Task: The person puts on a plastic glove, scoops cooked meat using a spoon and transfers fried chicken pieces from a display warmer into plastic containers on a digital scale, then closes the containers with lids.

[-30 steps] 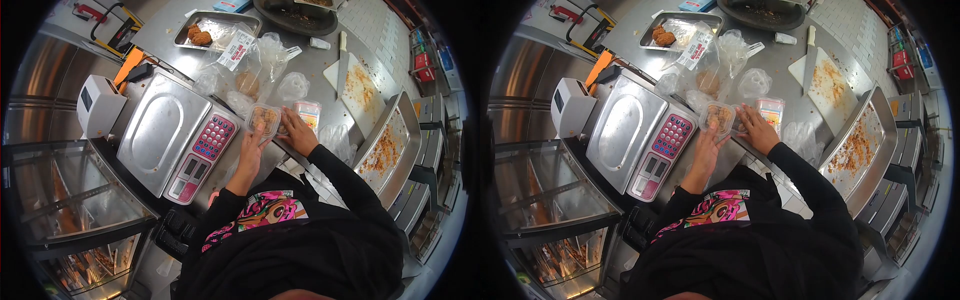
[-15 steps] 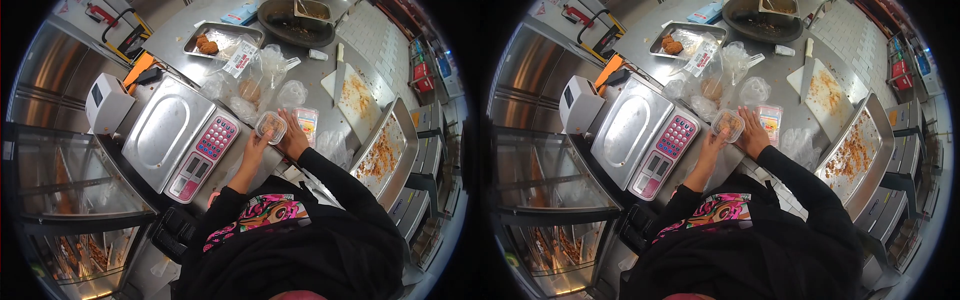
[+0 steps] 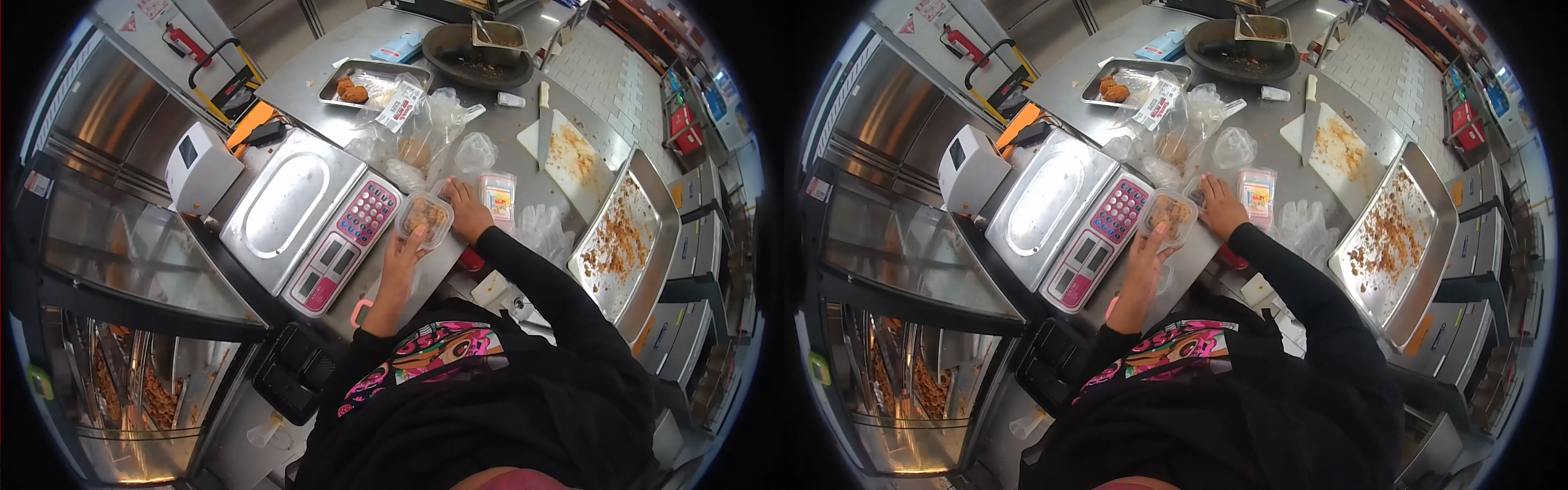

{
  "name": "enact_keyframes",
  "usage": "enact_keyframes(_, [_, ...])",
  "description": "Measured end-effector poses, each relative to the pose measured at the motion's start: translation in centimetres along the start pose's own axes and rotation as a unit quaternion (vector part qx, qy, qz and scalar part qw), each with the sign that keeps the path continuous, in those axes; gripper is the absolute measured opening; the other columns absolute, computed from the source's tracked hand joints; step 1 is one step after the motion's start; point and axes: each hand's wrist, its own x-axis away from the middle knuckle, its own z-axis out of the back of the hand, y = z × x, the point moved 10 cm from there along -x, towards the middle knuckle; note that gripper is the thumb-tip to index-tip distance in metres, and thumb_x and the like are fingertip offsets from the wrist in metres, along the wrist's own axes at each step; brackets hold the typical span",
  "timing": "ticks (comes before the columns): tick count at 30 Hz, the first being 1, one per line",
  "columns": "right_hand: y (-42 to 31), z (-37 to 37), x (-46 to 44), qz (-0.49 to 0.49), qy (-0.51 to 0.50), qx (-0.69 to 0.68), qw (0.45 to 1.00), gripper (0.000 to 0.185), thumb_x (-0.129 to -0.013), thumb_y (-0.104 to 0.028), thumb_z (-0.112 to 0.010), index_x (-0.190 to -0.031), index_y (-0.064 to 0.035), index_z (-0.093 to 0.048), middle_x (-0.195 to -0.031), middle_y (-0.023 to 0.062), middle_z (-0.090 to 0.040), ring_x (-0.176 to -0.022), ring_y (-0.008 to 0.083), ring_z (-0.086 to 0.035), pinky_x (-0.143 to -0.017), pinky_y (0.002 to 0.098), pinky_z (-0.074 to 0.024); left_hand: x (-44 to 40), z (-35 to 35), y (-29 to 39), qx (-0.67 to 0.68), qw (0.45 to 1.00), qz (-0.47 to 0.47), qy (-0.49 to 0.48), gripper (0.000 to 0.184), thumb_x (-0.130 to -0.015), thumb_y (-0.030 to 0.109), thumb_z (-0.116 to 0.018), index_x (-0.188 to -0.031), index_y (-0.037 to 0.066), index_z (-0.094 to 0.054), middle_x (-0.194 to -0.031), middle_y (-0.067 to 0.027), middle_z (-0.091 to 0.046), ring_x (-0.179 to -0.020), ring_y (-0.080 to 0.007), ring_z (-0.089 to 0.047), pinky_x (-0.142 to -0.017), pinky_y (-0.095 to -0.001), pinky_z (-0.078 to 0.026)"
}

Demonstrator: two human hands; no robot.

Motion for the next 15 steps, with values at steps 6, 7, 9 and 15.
enact_keyframes(6, [0.8,1.5,-1.0,-0.107,-0.021,-0.093,0.99,0.069,-0.078,-0.033,-0.069,-0.128,0.0061,-0.042,-0.126,0.0217,-0.051,-0.116,0.0357,-0.049,-0.095,0.0408,-0.0436,5.4,2.6,1.4,0.07,0.997,0.004,0.022,0.047,-0.094,0.028,-0.057,-0.131,0.002,-0.044,-0.126,-0.0103,-0.054,-0.113,-0.0213,-0.055,-0.093,-0.0443,-0.049])
enact_keyframes(7, [1.4,1.3,-0.7,-0.158,-0.043,-0.148,0.975,0.07,-0.077,-0.035,-0.07,-0.127,0.0068,-0.044,-0.123,0.0226,-0.052,-0.113,0.0366,-0.051,-0.094,0.0404,-0.0444,6.0,2.8,2.1,0.088,0.996,-0.003,0.026,0.048,-0.094,0.028,-0.056,-0.132,0.001,-0.042,-0.127,-0.0113,-0.053,-0.115,-0.0225,-0.055,-0.094,-0.0454,-0.048])
enact_keyframes(9, [-0.6,5.6,1.1,-0.142,0.087,-0.172,0.971,0.065,-0.077,-0.037,-0.07,-0.123,0.0031,-0.048,-0.111,0.0237,-0.059,-0.101,0.0375,-0.059,-0.087,0.0392,-0.0477,7.0,2.9,3.3,0.099,0.995,-0.005,0.019,0.049,-0.095,0.027,-0.055,-0.134,0.001,-0.041,-0.128,-0.0122,-0.053,-0.116,-0.0237,-0.054,-0.096,-0.0465,-0.048])
enact_keyframes(15, [-7.8,20.6,11.3,-0.246,0.149,-0.266,0.92,0.052,-0.076,-0.029,-0.071,-0.12,-0.0063,-0.052,-0.086,0.0207,-0.066,-0.076,0.0359,-0.066,-0.068,0.0376,-0.0529,10.1,0.6,3.8,0.042,0.996,0.008,-0.076,0.051,-0.095,0.023,-0.052,-0.137,-0.001,-0.036,-0.131,-0.0156,-0.05,-0.119,-0.0279,-0.053,-0.098,-0.0489,-0.046])
